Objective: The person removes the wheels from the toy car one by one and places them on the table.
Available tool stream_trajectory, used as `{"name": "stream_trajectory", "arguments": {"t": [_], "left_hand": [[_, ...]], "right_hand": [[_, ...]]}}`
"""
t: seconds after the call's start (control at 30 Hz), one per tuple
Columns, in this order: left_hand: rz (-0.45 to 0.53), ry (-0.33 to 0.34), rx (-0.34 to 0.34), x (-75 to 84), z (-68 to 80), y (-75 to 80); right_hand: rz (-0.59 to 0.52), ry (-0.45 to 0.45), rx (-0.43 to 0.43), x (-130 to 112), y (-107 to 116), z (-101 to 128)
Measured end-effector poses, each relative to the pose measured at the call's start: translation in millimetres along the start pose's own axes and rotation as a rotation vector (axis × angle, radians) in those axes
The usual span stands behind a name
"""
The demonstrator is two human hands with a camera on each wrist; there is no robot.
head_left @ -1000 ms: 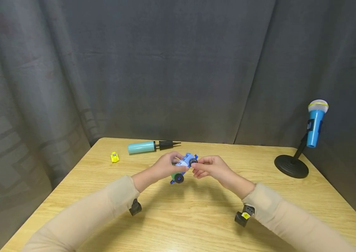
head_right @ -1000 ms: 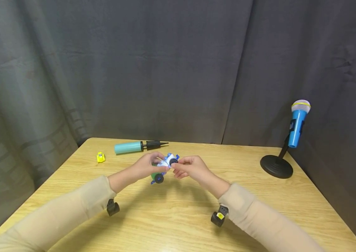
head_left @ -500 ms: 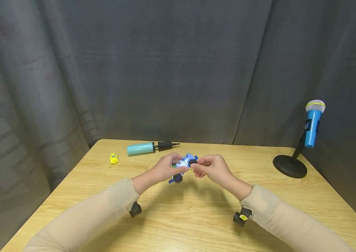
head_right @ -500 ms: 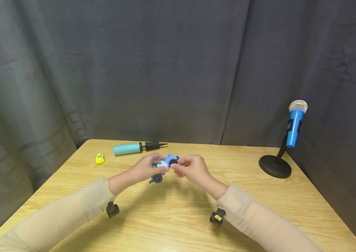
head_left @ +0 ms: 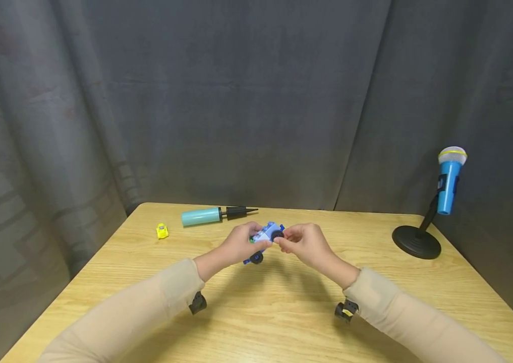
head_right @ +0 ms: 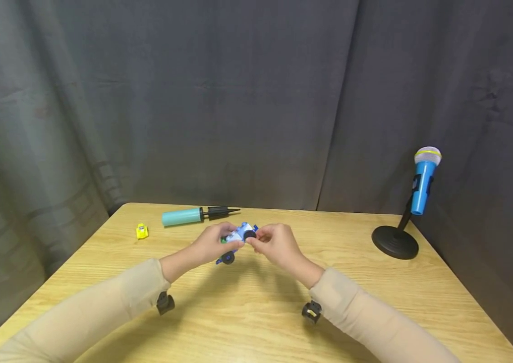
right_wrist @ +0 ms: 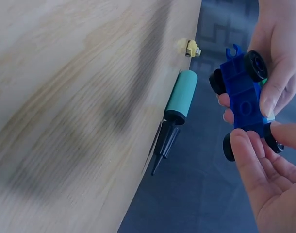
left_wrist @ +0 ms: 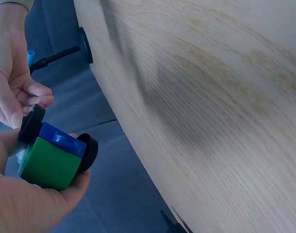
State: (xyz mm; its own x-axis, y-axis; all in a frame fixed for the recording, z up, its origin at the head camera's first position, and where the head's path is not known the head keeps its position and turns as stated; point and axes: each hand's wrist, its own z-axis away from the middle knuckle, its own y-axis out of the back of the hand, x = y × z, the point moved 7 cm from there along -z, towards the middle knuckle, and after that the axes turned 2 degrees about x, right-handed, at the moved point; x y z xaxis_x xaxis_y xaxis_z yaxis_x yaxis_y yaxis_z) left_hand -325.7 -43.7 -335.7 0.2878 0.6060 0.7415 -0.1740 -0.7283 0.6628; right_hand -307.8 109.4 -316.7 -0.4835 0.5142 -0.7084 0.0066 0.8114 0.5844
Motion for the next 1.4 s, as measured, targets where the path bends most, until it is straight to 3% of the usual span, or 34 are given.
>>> {"name": "stream_trajectory", "arguments": {"t": [0.4,0.67,0.8,0.9,1.1,1.23,1.4], "left_hand": [[-0.018,-0.013,0.012,-1.1,-1.7,-1.6],[-0.049,-0.062,0.002,6.5,-7.1,-2.7],[-0.043,-0.024,0.013,-1.9,-3.7,0.7],[-0.033,0.005,0.023,-8.9,-1.8,4.0],[-0.004,-0.004,0.051,-14.9,-0.5,11.3],[0.007,0.024,0.047,-18.9,-0.1,12.2],[-0.009,0.029,0.049,-20.8,2.9,13.8]], "right_hand": [[0.059,0.028,0.004,-1,0,0],[0.088,0.039,0.034,-4,9,2],[0.097,0.058,0.021,-8,1,0],[0.060,0.049,-0.016,-8,-4,-3],[-0.160,-0.074,-0.121,-1,-10,-4],[-0.247,-0.135,-0.177,6,-8,-5],[-0.351,-0.240,-0.174,21,1,-8]]}}
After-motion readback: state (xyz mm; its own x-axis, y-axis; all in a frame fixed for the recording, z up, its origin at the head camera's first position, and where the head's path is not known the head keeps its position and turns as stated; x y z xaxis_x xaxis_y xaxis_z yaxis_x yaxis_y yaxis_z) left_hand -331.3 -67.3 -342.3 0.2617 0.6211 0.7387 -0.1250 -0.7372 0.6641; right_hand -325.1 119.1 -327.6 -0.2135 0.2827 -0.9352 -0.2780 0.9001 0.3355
